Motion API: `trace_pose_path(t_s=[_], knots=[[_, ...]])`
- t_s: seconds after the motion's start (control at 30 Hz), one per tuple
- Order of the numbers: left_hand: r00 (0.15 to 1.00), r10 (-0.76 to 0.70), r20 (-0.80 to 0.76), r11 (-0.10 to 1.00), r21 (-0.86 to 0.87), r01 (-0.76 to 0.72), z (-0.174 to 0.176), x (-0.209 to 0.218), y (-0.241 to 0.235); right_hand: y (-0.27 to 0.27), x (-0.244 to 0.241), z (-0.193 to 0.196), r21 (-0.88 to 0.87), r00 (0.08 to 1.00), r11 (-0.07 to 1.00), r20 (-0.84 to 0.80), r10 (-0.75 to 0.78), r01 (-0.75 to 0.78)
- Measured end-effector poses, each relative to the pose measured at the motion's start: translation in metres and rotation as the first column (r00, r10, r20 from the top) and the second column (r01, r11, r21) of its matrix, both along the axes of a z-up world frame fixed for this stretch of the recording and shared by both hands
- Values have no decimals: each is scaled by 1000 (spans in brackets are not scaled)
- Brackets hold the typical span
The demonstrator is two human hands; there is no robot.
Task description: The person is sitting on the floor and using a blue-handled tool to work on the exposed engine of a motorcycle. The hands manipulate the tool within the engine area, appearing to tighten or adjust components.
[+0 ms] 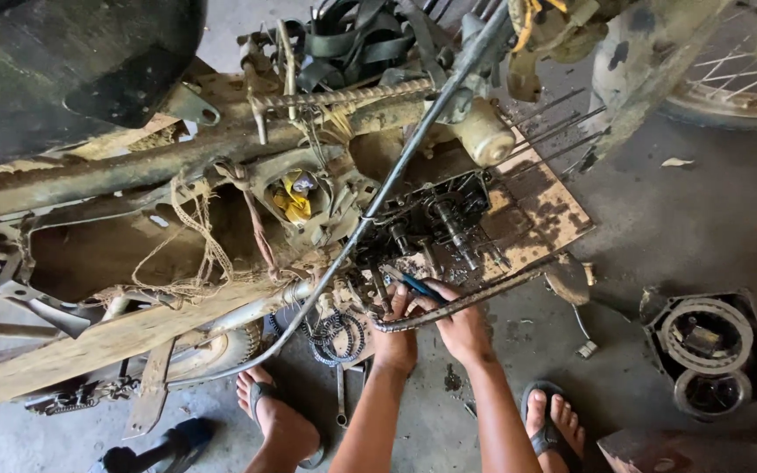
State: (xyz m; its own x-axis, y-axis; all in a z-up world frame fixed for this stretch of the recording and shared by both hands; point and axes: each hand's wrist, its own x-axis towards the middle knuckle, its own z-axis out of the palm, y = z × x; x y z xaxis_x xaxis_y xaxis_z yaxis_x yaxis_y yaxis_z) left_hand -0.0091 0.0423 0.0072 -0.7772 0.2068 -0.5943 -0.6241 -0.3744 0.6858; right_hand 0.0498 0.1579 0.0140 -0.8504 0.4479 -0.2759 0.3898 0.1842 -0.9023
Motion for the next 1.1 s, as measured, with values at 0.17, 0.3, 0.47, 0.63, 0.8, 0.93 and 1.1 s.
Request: trace_pose_path(t_s=[0.17, 0.3, 0.47, 0.63, 0.8, 0.93, 1.1], knots=[[998, 45, 44, 992, 115, -50, -3, -2, 2, 0, -9, -2, 33, 981, 999, -191, 31, -25], [989, 102, 110, 978, 172, -120, -10, -5, -2, 1, -16, 2, 100, 987, 991, -124, 99, -87], [982, 124, 144, 957, 245, -157, -59, -8, -11, 0, -21, 12, 133, 983, 988, -159, 96, -75], [987, 100, 123, 977, 173, -121, -39, -8, -9, 0, -20, 8, 59, 985, 997, -160, 61, -53], [974, 142, 176, 949, 255, -184, -41, -10, -12, -1, -20, 2, 140, 981, 989, -179, 81, -56], [986, 99, 133, 953, 272, -133, -32, -13, -12, -2, -26, 18, 140, 983, 989, -168, 74, -51], [975, 123, 187, 958, 233, -166, -27, -15, -7, -4, -27, 19, 20, 995, 998, -79, 55, -54]])
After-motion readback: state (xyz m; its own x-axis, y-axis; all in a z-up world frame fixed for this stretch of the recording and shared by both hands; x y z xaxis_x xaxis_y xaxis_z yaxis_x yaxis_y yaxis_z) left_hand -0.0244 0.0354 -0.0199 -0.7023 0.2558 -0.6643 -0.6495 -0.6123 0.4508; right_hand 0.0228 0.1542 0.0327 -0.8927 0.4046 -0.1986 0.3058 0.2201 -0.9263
